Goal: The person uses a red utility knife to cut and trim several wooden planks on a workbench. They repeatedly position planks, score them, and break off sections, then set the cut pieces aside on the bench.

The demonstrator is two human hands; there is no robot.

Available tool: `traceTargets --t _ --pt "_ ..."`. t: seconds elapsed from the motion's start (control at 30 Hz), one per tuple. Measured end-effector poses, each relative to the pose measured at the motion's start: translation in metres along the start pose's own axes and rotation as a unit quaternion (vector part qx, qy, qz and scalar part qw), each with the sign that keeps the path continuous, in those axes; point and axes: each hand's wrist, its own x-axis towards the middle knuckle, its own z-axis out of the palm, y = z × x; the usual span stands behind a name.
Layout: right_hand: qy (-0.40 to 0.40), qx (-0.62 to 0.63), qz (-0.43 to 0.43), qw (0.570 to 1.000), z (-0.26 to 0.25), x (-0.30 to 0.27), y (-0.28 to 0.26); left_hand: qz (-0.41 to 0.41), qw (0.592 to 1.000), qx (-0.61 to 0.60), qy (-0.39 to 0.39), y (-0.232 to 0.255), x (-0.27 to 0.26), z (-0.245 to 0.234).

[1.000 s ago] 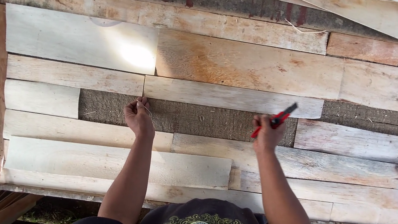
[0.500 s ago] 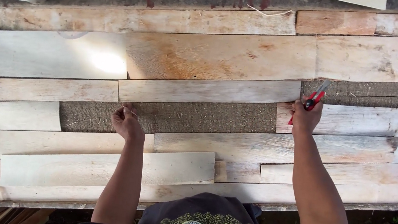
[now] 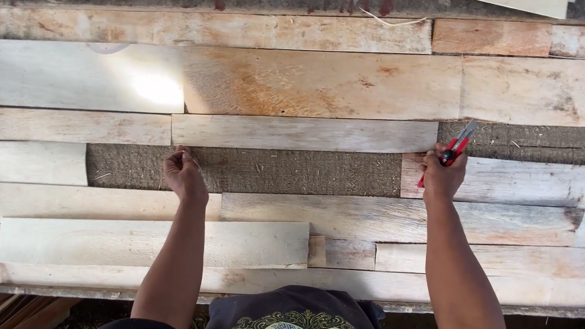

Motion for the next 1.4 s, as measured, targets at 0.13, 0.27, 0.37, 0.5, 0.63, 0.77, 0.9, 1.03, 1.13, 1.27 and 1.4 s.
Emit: traceTargets --t 0.13,0.27,0.37,0.5,0.63,0.77,0.9,1.03,1.13,1.27,1.4 --pt "-0.004 0.001 -0.006 1.0 0.004 0.0 0.002 0.006 1.0 0.011 0.009 0.009 -0.006 0.006" --pt "0.012 -0.005 -0.033 0.999 0.007 -0.001 0.006 -0.005 1.0 0.004 -0.007 0.01 -0.006 0.006" --pt "0.024 -0.012 -0.053 0.998 0.012 -0.017 -0.002 -0.021 1.0 -0.006 -0.018 0.017 -0.012 0.005" --pt "0.005 0.001 -0.07 0.998 0.035 -0.047 0.0 -0.039 0.995 -0.085 -0.043 -0.007 0.004 -0.005" --pt "-0.056 -0.003 -0.074 0.996 0.062 -0.1 0.0 -0.057 0.993 -0.105 -0.006 0.001 -0.003 -0.017" --pt "-0.164 -0.043 -0.078 0.982 0.086 -0.172 -0.01 -0.096 0.987 -0.122 -0.029 0.013 -0.017 -0.037" --pt "-0.253 -0.024 -0.025 0.967 0.103 -0.23 0.012 -0.112 0.985 -0.121 -0.041 0.051 -0.048 -0.065" --pt "-0.306 -0.02 -0.011 0.952 0.116 -0.284 0.024 -0.104 0.989 -0.096 -0.037 0.037 -0.056 -0.124" --pt "-0.355 -0.057 -0.008 0.933 0.135 -0.323 0.017 -0.126 0.989 -0.081 -0.004 0.045 -0.06 -0.164" --pt "-0.46 -0.076 -0.004 0.885 0.157 -0.371 0.009 -0.096 0.99 -0.088 0.057 0.051 -0.073 -0.219" --pt "-0.545 -0.114 -0.048 0.829 0.181 -0.392 0.014 -0.05 0.969 -0.106 0.216 0.076 -0.091 -0.269"
